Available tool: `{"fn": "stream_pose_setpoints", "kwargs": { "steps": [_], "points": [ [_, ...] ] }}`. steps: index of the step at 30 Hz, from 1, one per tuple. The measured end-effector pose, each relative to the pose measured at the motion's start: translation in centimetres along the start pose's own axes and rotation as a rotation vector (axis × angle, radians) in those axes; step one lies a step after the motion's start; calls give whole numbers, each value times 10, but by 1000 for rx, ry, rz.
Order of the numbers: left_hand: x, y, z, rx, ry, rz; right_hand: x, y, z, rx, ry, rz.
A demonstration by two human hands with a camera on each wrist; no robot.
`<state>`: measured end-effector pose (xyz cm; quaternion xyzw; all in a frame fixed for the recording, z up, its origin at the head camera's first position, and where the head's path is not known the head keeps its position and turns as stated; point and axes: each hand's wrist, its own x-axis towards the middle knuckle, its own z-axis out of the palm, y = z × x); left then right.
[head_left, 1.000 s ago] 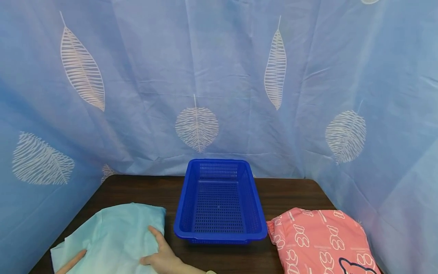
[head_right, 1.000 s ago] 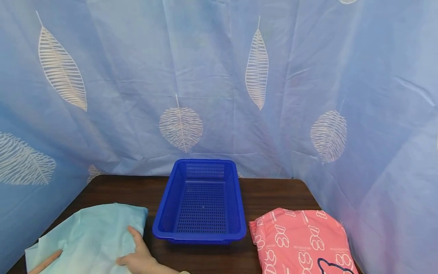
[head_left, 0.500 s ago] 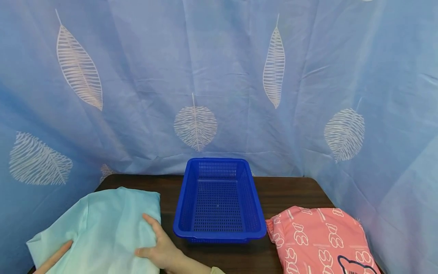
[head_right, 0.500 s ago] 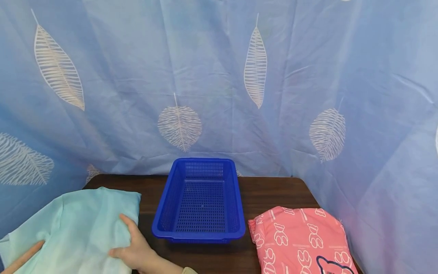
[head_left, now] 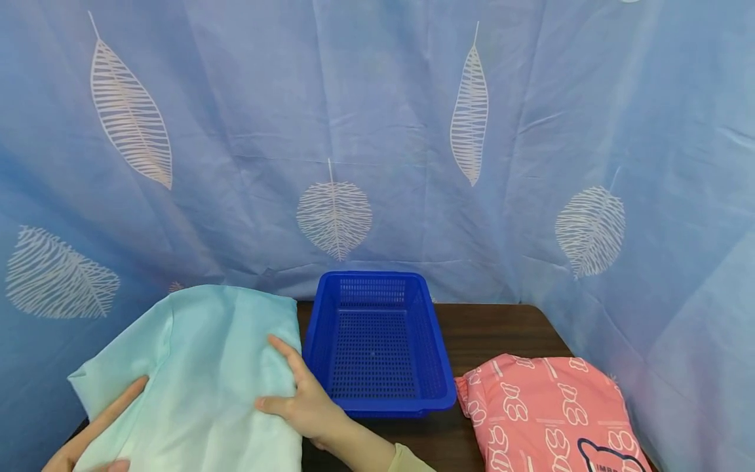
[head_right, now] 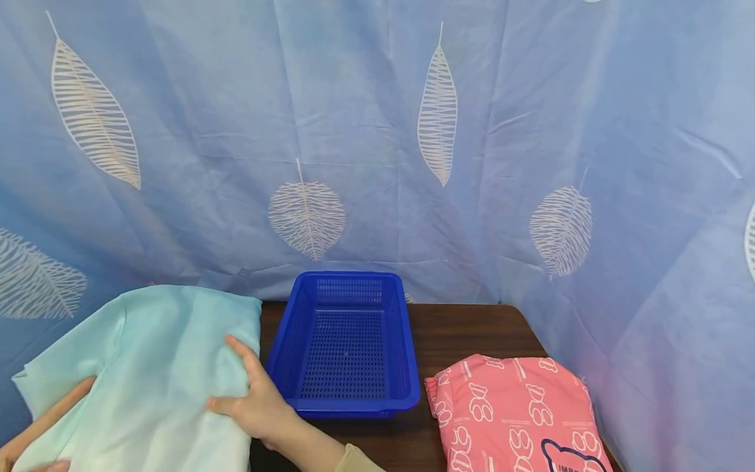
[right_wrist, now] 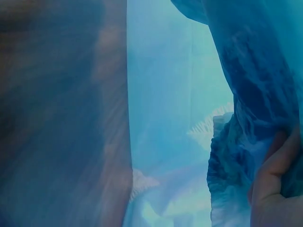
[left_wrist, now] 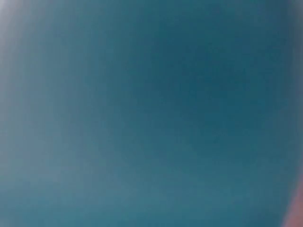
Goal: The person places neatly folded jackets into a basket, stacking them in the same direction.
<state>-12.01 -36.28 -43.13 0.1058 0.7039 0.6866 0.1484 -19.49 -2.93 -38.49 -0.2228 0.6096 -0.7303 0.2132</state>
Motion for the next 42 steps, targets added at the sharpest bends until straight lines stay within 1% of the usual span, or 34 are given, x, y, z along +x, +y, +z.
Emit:
{"fn": "stream_pose_setpoints", "kwargs": {
  "steps": [1,2,3,5,6,7,8,9,11,12,14,16,18,20,21,23,26,31,34,36,39,41,42],
  "points": [
    [2,3,4,6,25,-13,-1,-3,-4,-18,8,-6],
    [4,5,7,8,35,-13,-2,-7,-7,-28,13,-11],
    [6,9,15,69,90,-27,-3,-10,-11,-45,21,-17],
    [13,18,24,28,76,-11,-5,-17,-19,-65,37,-30],
    [16,23,29,0,56,-2,-6,-21,-23,-73,46,-35],
    [20,27,32,-33,24,20,-7,-24,-26,-81,55,-41],
    [23,31,34,-83,-31,47,-8,-27,-30,-72,59,-43],
    [27,35,37,-123,-72,68,-9,-30,-33,-77,66,-45],
    [36,45,46,-169,-119,97,-11,-36,-40,-88,84,-38],
    [41,48,49,-190,-151,136,-12,-38,-44,-93,92,-32],
    [54,52,57,-188,-196,243,-13,-42,-52,-106,102,-21],
    [67,56,66,-167,-219,340,-14,-46,-62,-131,109,-15],
    [83,57,72,-211,-297,422,-15,-49,-74,-153,119,-9],
    [98,60,78,-257,-351,448,-15,-51,-86,-171,130,-10],
    [105,61,80,-275,-374,450,-14,-52,-92,-180,140,-7],
    [121,62,84,-305,-412,445,-12,-54,-105,-197,162,0],
    [145,63,89,-323,-446,418,-7,-54,-125,-212,194,9],
    [182,63,97,-301,-434,334,1,-53,-159,-262,272,21],
    [202,65,99,-284,-396,270,9,-53,-178,-296,290,30],
    [215,66,100,-272,-363,218,14,-54,-190,-341,298,32],
    [234,66,102,-223,-311,139,20,-54,-207,-423,311,39],
    [246,65,104,-171,-287,102,22,-54,-218,-484,321,39],
    [252,65,105,-150,-275,86,24,-54,-223,-496,320,44]
  ]
}}
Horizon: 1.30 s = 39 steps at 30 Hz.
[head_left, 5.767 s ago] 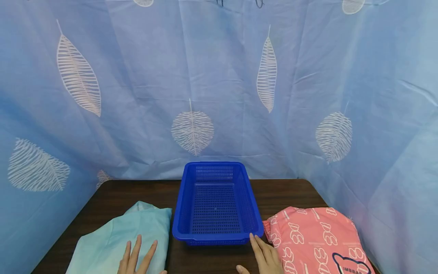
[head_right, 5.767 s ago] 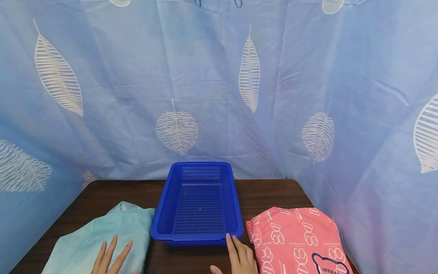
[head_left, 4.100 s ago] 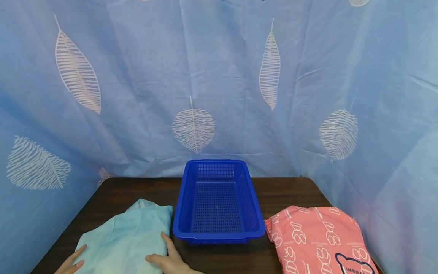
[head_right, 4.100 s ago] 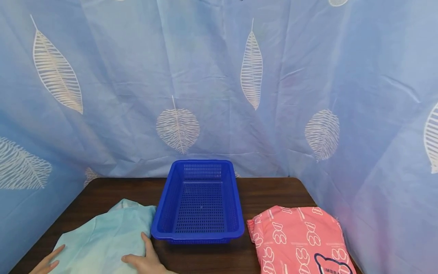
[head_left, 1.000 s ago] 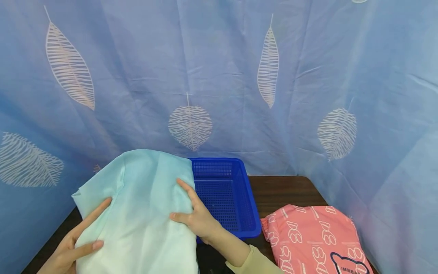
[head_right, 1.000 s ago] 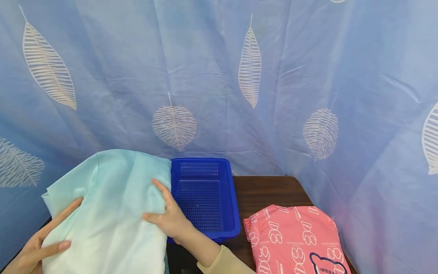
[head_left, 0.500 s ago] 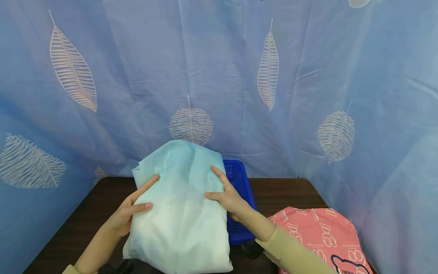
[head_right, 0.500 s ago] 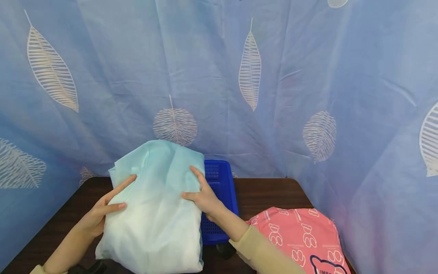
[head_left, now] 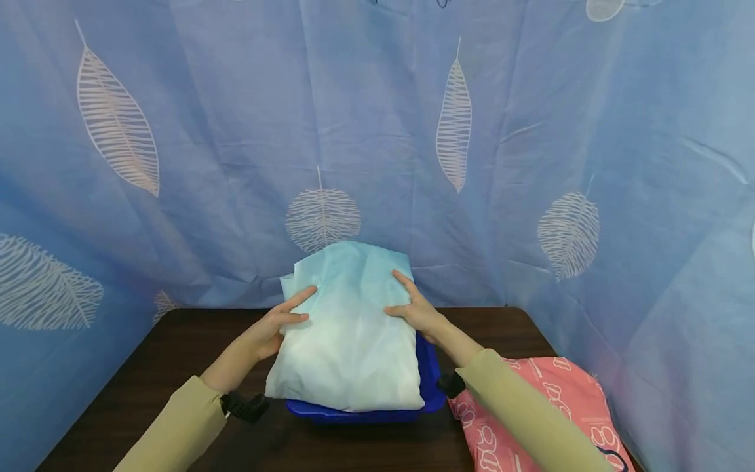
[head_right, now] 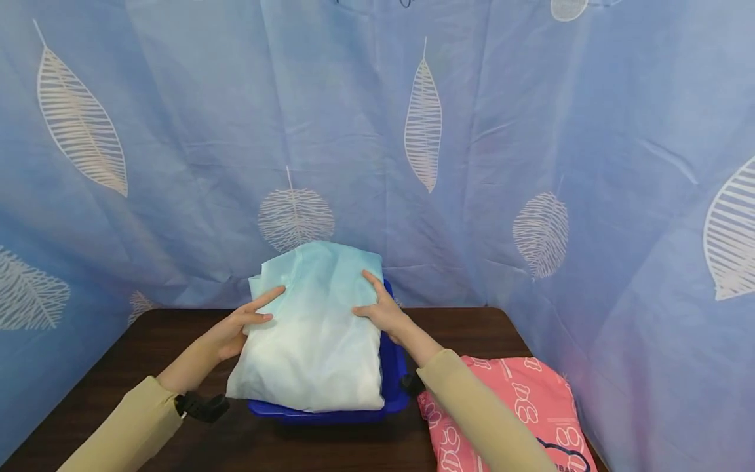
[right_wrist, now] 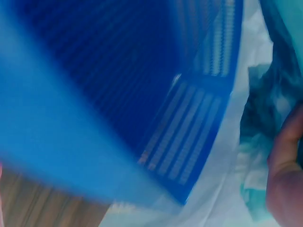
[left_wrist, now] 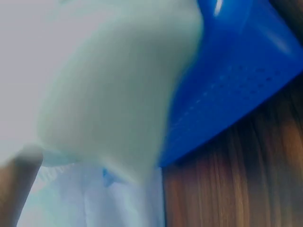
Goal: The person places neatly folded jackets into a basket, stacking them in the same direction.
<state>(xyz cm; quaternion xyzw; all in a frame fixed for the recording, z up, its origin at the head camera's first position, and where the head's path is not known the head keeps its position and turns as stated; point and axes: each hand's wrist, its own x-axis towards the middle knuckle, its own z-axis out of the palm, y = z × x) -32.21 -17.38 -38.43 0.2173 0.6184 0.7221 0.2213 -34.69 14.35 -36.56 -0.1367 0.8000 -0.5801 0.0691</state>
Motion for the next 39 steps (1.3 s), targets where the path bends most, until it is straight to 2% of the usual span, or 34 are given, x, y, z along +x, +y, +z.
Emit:
{"fn": "stream_pose_setpoints", "kwargs": {
  "steps": [5,10,16,23,29,33,39],
  "points": [
    [22,-7,-3,20,40,-46,15,10,-12,-63,1,17],
    [33,-16,-4,59,88,-89,25,22,-15,-103,14,32],
    [36,-28,-6,113,91,-157,30,39,-15,-115,-21,41],
    [37,-34,-1,77,81,-206,28,52,-15,-132,-57,87],
    [36,-34,4,43,117,-244,27,52,-13,-167,-84,153],
    [39,-33,5,56,138,-270,28,49,-10,-193,-89,205],
    [44,-35,7,74,162,-318,27,48,-8,-172,-92,253]
  ]
}}
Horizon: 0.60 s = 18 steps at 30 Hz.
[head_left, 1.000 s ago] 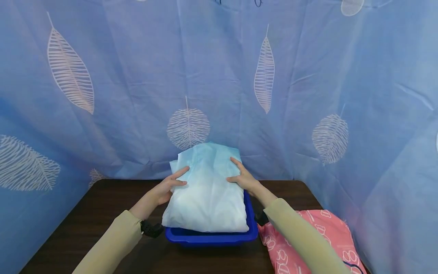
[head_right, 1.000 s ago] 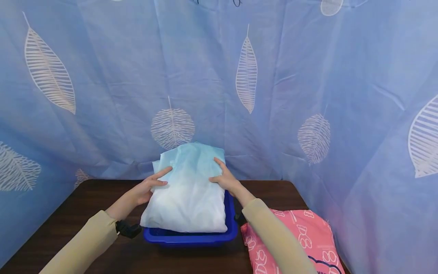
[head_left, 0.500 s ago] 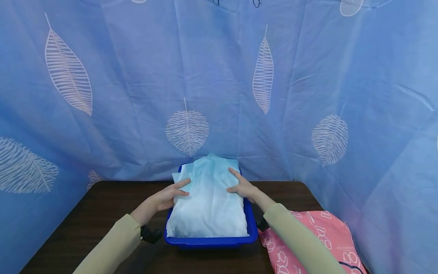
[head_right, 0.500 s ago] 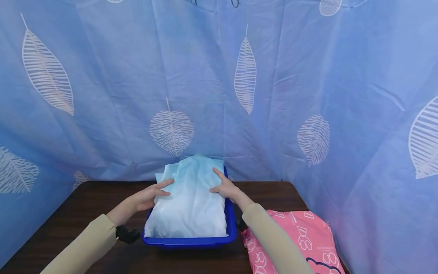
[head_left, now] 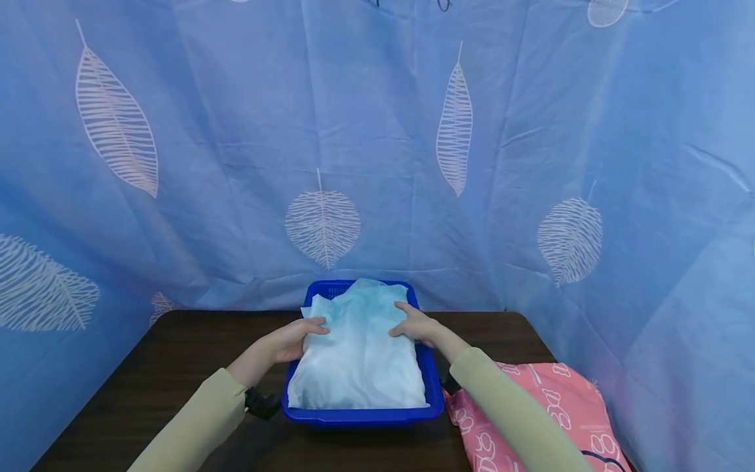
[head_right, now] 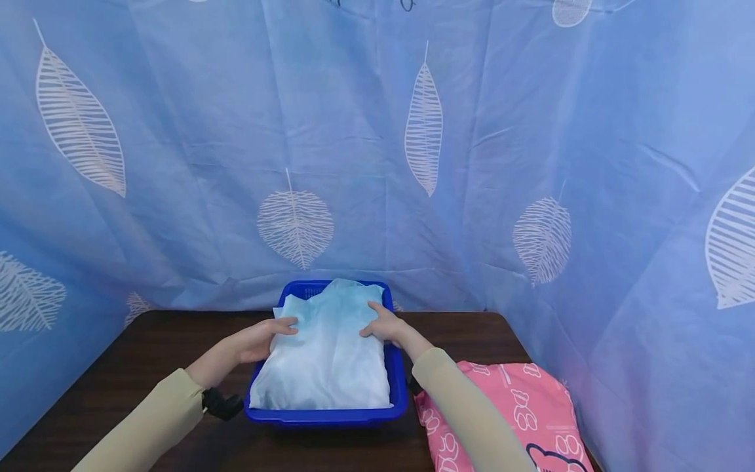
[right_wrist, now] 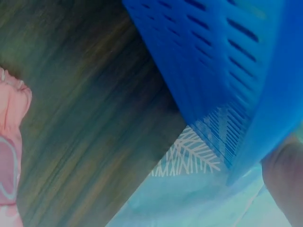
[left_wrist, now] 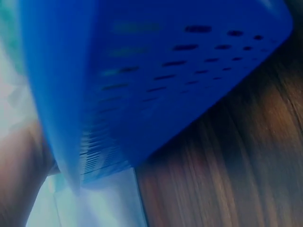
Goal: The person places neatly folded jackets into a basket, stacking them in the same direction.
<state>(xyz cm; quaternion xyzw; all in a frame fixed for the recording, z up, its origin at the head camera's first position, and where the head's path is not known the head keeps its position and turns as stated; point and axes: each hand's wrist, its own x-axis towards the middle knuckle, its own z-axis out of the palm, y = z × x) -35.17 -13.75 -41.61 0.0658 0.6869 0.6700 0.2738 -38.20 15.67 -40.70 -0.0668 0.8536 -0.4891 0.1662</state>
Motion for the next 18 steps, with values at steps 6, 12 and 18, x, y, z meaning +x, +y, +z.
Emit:
{"fn": "stream_pose_setpoints", "kwargs": {
  "steps": [6,12,18],
  "points": [
    [-4,1,3,-19,-12,-6,-4,-1,1,-15,-1,-5],
    [-6,3,6,-43,-13,1,-6,-2,4,-101,-10,-20],
    [-15,10,4,-44,-31,23,-15,-4,2,-46,-19,-24]
  ]
}}
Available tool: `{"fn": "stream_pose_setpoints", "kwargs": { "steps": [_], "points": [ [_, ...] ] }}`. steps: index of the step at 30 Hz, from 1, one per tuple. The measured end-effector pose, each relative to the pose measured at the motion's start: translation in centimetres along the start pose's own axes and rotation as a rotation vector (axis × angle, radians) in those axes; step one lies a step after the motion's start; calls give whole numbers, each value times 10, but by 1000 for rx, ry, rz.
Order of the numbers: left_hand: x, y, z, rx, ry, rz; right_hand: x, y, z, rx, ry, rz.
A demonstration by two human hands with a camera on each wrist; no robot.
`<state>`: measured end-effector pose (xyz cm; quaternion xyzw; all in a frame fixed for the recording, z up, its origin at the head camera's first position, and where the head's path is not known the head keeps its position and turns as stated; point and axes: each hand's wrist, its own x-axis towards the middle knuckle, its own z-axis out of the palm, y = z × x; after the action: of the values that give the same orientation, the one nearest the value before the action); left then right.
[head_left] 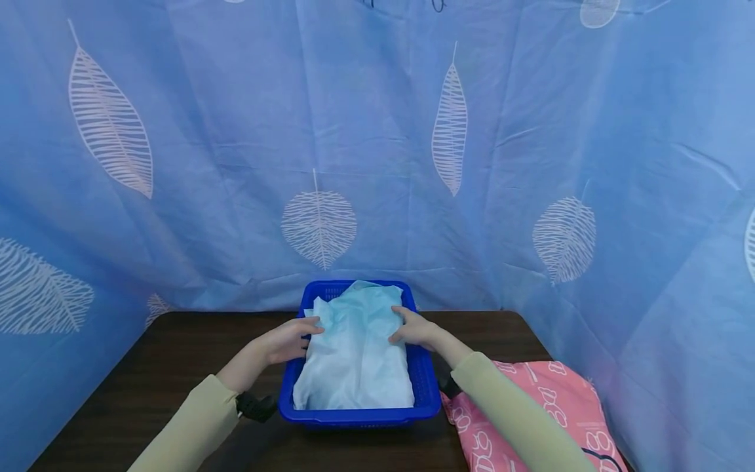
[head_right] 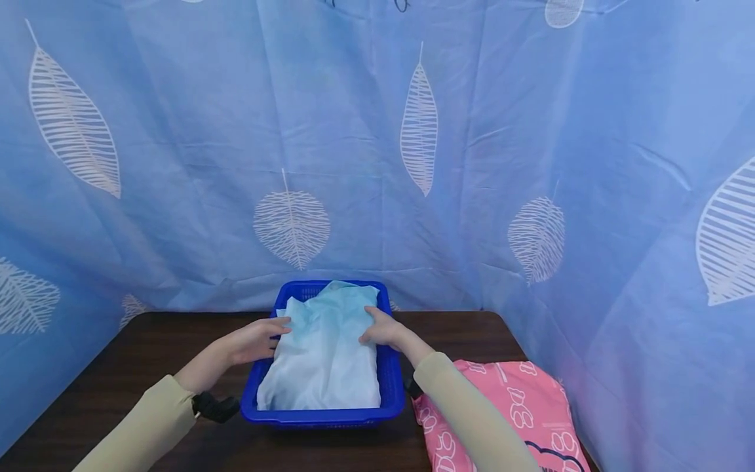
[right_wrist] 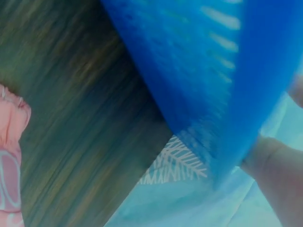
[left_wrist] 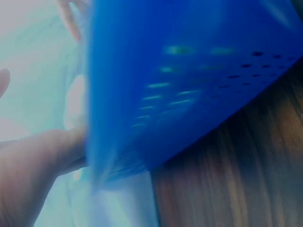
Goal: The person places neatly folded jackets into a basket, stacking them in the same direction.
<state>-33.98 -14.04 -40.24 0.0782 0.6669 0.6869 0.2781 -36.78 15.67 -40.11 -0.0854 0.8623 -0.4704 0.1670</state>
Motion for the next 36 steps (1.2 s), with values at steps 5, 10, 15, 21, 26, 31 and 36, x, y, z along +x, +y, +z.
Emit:
{"fn": "stream_pose_setpoints", "kwargs": {
  "steps": [5,10,15,21,26,31,36],
  "points": [
    [-14,7,-5,-16,-26,49,-13,-7,0,57,23,-1],
    [-27,7,-9,-29,-23,72,-22,-11,3,20,60,-15],
    [-38,5,-5,29,23,83,-28,-8,1,28,85,-25],
    [-51,5,14,130,157,70,-41,-3,-3,28,104,-64],
    [-57,5,35,251,265,118,-56,3,-5,19,123,-131],
    [-64,2,61,334,356,239,-77,7,-12,60,138,-180],
    [-70,3,86,358,374,338,-104,11,-23,108,131,-218]
  ]
}}
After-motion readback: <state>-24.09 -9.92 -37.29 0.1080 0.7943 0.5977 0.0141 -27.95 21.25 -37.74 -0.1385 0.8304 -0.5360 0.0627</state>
